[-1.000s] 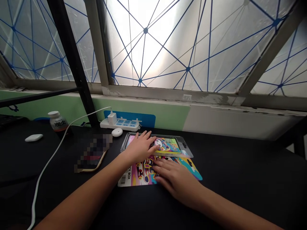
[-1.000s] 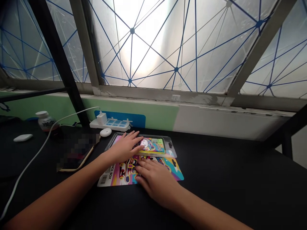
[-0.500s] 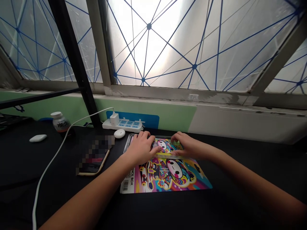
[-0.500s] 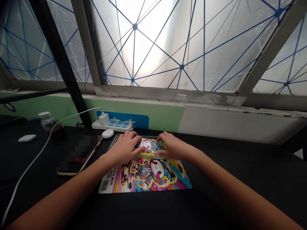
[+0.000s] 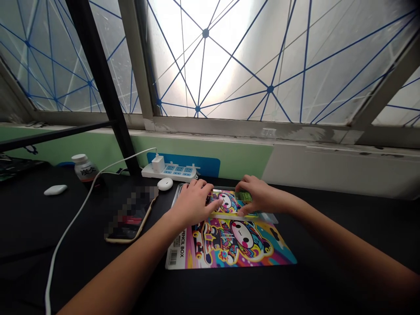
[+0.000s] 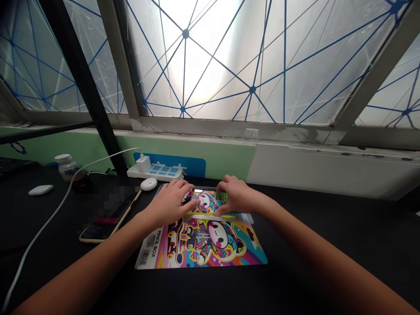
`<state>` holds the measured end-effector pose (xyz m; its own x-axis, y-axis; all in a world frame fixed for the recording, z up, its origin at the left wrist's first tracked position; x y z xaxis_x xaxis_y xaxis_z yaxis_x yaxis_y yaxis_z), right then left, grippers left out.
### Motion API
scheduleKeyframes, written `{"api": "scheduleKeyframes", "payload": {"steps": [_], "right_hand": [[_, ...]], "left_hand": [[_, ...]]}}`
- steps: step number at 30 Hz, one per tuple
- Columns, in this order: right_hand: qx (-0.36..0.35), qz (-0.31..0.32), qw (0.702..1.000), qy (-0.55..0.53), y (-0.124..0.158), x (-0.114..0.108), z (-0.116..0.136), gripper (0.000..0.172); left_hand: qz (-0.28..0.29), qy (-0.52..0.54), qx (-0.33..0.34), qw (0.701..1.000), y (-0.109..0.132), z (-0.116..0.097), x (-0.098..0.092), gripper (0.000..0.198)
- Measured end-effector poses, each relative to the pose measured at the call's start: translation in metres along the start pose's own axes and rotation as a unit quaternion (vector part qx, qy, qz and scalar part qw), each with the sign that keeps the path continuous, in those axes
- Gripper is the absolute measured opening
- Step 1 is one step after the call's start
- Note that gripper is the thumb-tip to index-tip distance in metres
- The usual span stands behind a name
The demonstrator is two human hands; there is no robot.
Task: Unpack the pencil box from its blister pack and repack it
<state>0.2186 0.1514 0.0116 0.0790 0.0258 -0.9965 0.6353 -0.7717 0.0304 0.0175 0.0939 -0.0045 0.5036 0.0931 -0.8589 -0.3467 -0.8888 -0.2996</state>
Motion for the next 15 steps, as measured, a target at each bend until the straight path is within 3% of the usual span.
{"api": "scheduleKeyframes", "payload": {"steps": [8, 12, 15], "right_hand": [[0.036, -0.216, 0.972, 0.084, 0.045, 0.005, 0.024, 0.043], [0.014, -0.29, 0.95, 0.116, 0.057, 0.002, 0.042, 0.036], [-0.007, -0.345, 0.925, 0.156, 0.068, -0.008, 0.051, 0.032]], "left_hand": [[-0.021, 0.033, 0.032, 0.999, 0.0, 0.006, -0.035, 0.047], [-0.013, -0.004, 0.043, 0.999, 0.008, 0.001, -0.036, 0.054], [-0.027, -0.032, 0.044, 0.998, 0.019, -0.01, -0.04, 0.036]]}}
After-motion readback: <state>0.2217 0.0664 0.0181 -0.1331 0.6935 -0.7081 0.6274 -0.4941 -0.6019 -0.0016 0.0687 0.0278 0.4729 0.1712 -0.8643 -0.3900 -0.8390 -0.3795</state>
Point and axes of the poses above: each hand's wrist, its own y-axis away from the middle knuckle, its own x-axis out of the palm, z = x × y, the point moved 5 cm from there along -y, towards the middle knuckle, and after that the axes turned 15 degrees about y, right-handed, at the moved point
